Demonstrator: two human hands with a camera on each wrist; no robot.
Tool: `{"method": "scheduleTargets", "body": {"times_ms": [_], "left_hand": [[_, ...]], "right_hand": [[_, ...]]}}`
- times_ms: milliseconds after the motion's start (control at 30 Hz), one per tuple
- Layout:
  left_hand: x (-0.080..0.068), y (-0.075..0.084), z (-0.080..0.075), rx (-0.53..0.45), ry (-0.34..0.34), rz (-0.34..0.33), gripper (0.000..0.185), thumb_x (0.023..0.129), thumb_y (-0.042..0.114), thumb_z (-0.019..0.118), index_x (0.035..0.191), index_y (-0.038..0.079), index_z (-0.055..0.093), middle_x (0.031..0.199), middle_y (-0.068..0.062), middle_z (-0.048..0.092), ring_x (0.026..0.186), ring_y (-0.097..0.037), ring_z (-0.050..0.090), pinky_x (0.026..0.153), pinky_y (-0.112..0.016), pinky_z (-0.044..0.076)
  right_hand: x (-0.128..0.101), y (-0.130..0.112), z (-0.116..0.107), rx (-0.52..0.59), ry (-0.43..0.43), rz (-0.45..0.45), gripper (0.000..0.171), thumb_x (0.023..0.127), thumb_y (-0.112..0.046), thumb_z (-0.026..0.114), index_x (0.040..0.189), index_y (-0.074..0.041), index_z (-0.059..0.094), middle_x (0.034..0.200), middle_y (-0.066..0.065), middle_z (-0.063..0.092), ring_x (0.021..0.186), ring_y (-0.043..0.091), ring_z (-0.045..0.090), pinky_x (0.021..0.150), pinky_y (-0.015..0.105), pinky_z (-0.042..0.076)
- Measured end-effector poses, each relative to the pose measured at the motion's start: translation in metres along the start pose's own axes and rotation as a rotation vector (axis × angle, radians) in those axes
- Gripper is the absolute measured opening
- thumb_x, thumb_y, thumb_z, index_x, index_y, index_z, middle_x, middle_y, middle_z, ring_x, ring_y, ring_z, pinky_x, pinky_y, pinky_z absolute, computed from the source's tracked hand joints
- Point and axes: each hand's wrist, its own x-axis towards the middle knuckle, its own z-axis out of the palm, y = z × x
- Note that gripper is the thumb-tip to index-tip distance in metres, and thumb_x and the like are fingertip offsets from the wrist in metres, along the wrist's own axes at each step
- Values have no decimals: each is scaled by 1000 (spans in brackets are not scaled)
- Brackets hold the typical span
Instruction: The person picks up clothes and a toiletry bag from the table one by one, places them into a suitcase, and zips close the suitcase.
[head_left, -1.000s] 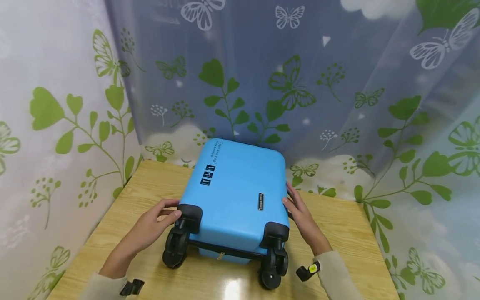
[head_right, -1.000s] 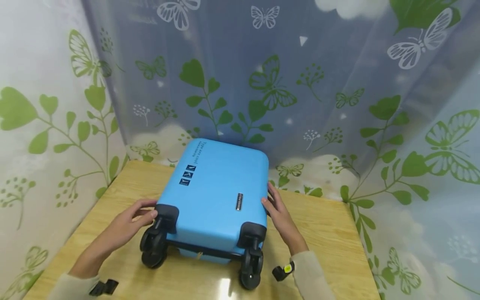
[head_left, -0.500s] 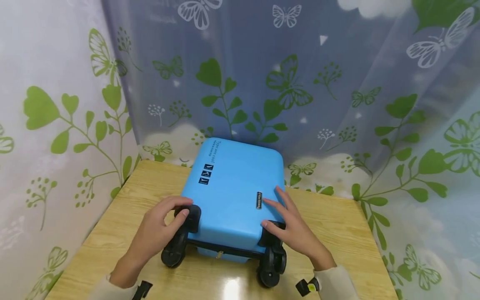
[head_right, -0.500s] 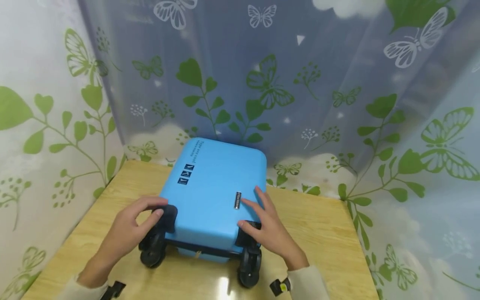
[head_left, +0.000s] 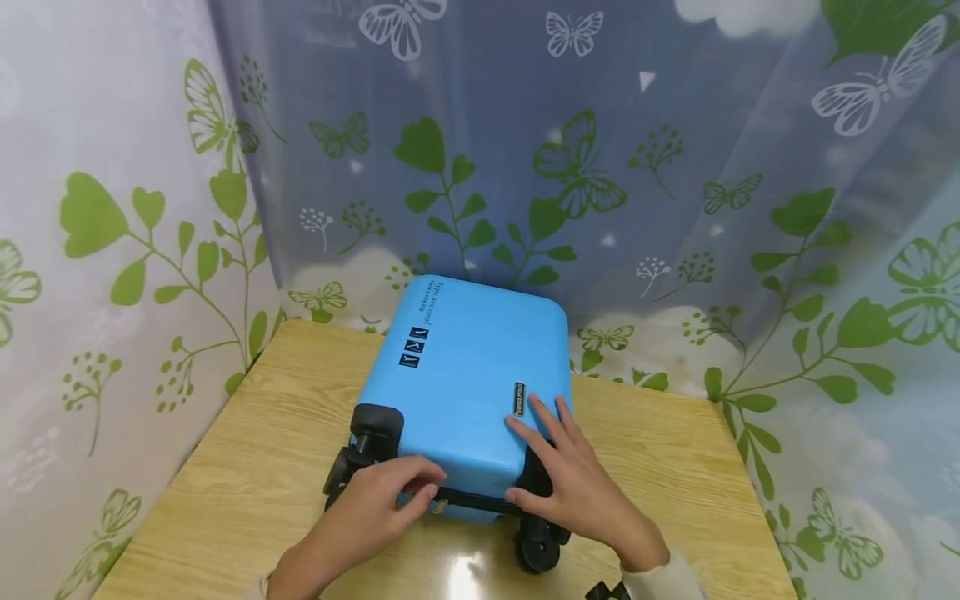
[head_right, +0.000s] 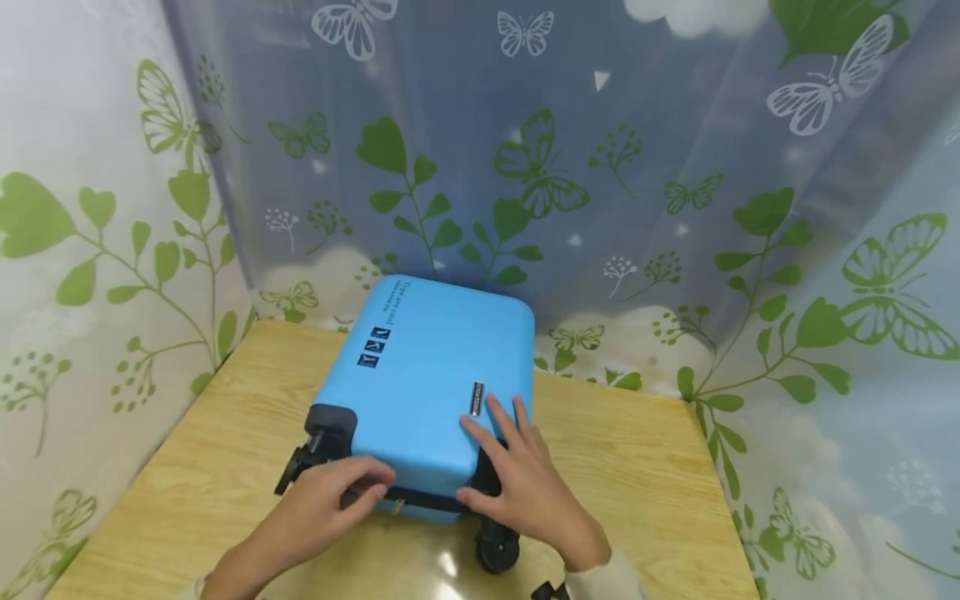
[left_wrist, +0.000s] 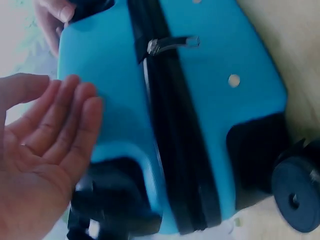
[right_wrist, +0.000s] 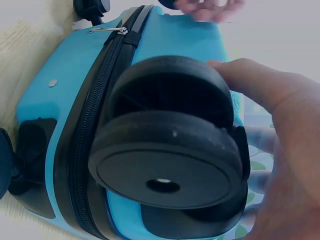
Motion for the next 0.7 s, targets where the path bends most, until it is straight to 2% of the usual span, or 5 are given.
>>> {"method": "scheduleTargets", "body": {"times_ms": [200,433,533,600,700], "left_hand": [[-3,-7,23,131,-60,-58,4,105,19,75,108,19,77,101,14,78,90,1,69,78,-29,61],[-7,-22,42,258,-47,-131,9,102,23,78,96,17,81,88,8,79,77,-8,72,69,-31,58],[-6,-26,48,268,-61,-162,12,101,25,79,95,15,83,86,4,81,74,-13,72,67,-34,58],[-6,-30,54,263,-68,-170,17,101,29,78,95,14,85,87,4,81,71,-10,70,66,-33,57],[-7,-35,66,255,-30,-174,23,102,33,78,90,14,84,78,6,77,62,-3,58,59,-28,50]], "right_hand": [[-4,-3,2,-24,-11,10,89,96,-40,84,171,-26,38,183,16,17,165,59,7,119,85,28],[-7,-4,3,-35,-1,-7,87,97,-31,83,171,-25,38,182,17,17,165,59,7,118,85,30],[-8,-5,3,-37,3,-7,87,97,-26,82,172,-25,38,182,17,17,165,59,8,118,85,30],[-8,-4,3,-33,6,-5,86,96,-22,81,171,-24,38,182,17,18,165,59,8,118,85,30],[-8,-4,3,-29,9,-7,85,96,-16,78,171,-23,39,182,17,19,165,58,9,119,84,29]]}}
